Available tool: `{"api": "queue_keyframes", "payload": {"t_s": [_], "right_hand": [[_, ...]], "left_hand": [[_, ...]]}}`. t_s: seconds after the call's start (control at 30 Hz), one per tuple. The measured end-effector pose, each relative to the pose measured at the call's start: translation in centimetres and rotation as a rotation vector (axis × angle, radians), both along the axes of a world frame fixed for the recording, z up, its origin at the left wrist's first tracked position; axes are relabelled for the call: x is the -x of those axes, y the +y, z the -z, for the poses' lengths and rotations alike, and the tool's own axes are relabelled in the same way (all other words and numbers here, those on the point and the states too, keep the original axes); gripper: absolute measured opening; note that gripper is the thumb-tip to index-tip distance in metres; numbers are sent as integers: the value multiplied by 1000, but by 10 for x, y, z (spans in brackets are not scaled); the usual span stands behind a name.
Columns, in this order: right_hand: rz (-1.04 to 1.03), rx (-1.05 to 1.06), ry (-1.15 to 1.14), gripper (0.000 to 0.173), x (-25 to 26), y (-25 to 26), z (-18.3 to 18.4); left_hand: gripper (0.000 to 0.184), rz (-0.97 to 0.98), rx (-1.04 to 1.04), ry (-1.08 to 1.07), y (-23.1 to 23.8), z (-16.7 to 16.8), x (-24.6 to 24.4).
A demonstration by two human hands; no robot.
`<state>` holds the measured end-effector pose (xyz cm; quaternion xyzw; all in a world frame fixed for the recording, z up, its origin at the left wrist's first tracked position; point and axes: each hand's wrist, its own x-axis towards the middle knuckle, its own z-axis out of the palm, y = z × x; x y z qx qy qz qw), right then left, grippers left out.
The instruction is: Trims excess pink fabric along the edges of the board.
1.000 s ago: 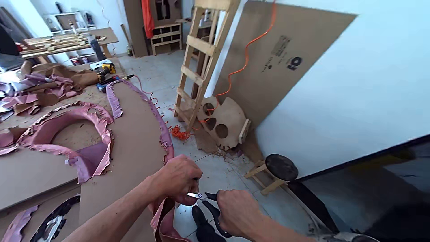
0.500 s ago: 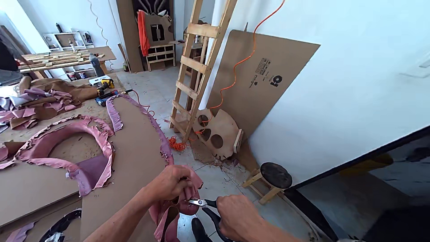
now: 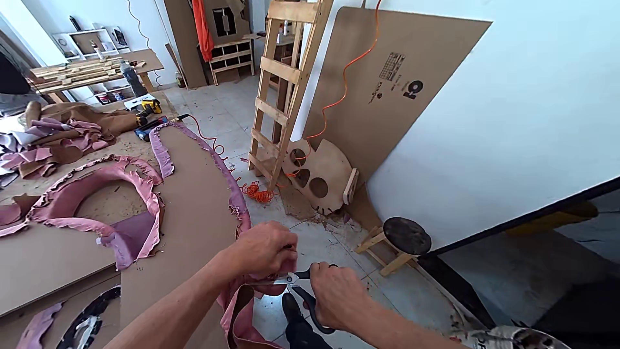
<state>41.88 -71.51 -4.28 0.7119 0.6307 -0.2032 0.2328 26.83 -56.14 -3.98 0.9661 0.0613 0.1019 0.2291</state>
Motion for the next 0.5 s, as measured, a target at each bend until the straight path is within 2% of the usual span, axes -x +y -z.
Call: {"api": "queue_keyframes", "payload": {"t_s": [0.13,0.3,0.37,0.47,0.5], "right_hand": [[-53,23,29,43,-4,-3,-12],[-82,-39,57,27,-17,-22,-13],[-63,-66,42,31,-12,-19,-11],[-13,-27,41,56,9,-3,-10],[-18,-10,34,54,14,3,-11]], "left_hand": [[15,21,35,43,9,3,-10],[17,-14,85,39,13,-4,-3],[17,-28,80,46,9,-7,-1],[19,-22,78,72,1,-10,-3],[19,-18,79,79,1,-9,-3]]}}
